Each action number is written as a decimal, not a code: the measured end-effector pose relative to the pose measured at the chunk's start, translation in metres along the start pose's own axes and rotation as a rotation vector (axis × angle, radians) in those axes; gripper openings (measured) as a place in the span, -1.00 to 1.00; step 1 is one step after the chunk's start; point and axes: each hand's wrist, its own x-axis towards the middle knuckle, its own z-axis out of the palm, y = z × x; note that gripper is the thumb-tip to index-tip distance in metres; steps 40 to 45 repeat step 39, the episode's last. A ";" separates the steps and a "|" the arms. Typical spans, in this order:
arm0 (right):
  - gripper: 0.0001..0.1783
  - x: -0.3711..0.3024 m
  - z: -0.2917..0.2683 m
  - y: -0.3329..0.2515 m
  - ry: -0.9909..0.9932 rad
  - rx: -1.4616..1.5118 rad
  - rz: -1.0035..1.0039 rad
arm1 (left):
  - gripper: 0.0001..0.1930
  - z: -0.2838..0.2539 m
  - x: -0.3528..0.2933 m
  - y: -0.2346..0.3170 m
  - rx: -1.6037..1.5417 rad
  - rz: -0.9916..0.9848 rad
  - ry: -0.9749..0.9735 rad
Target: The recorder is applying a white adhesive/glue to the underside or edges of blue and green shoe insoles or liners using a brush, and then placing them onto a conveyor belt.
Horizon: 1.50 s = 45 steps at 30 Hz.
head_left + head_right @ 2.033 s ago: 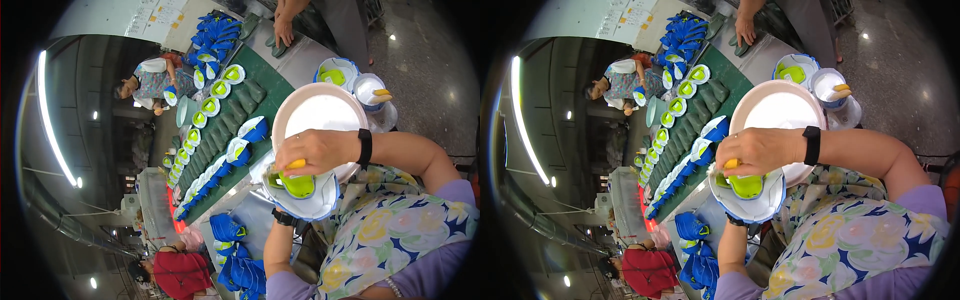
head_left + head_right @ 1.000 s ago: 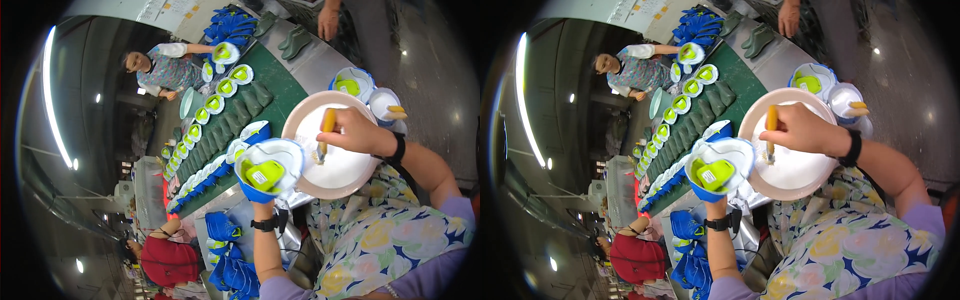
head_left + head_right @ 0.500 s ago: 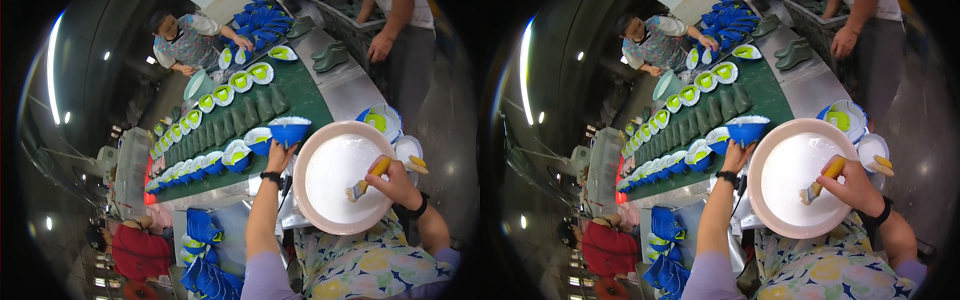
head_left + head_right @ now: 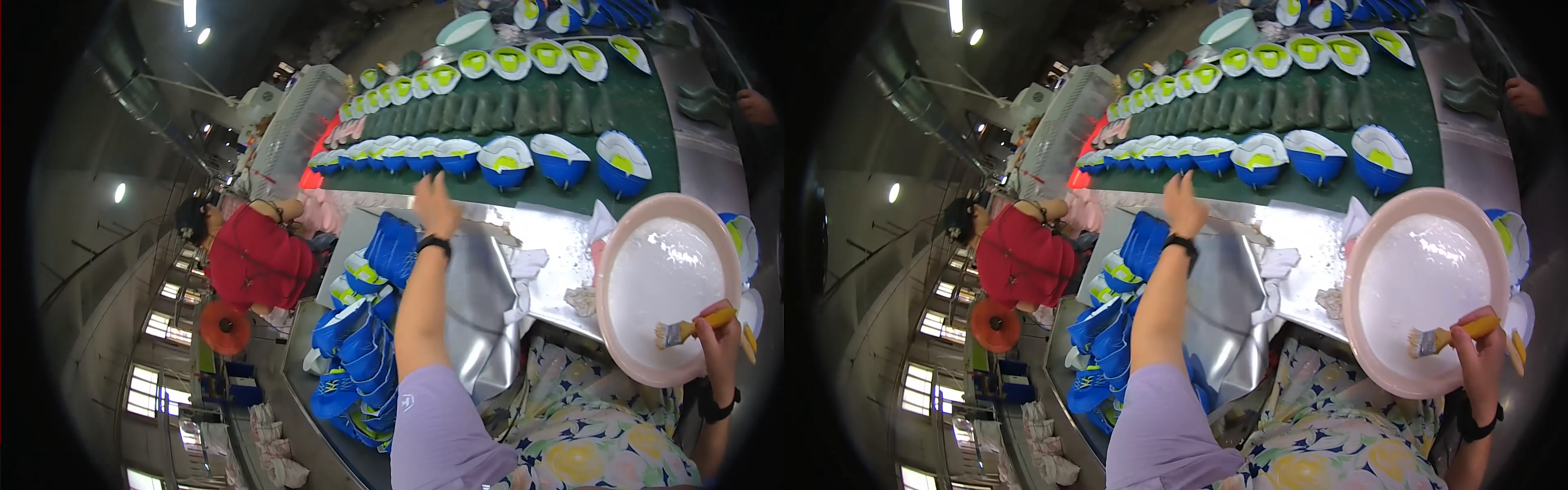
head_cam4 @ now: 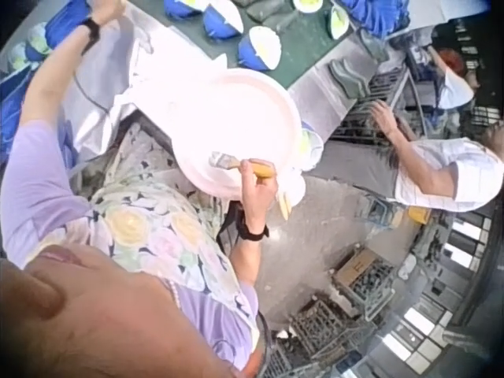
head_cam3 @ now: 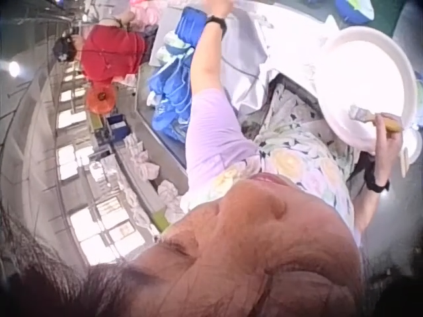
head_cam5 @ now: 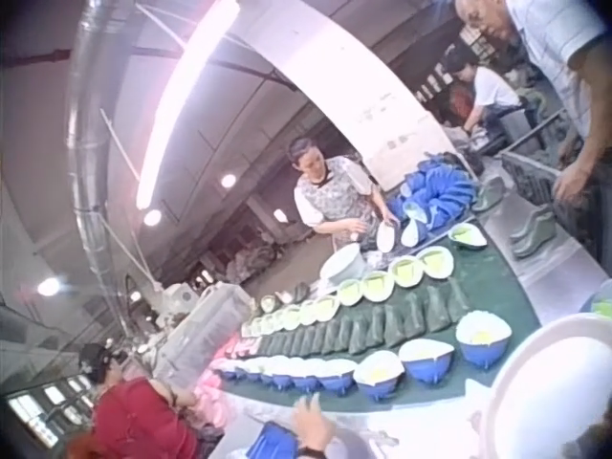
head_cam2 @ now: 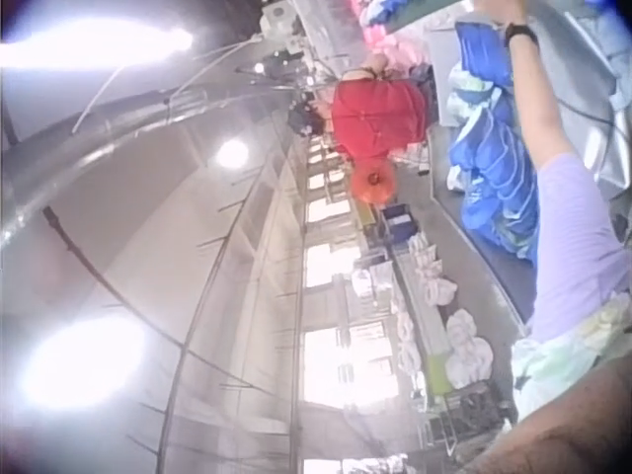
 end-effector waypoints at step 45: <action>-0.76 0.036 0.059 -0.022 -0.441 -0.470 -0.388 | -0.48 -0.053 -0.183 -0.026 -0.070 0.414 -0.433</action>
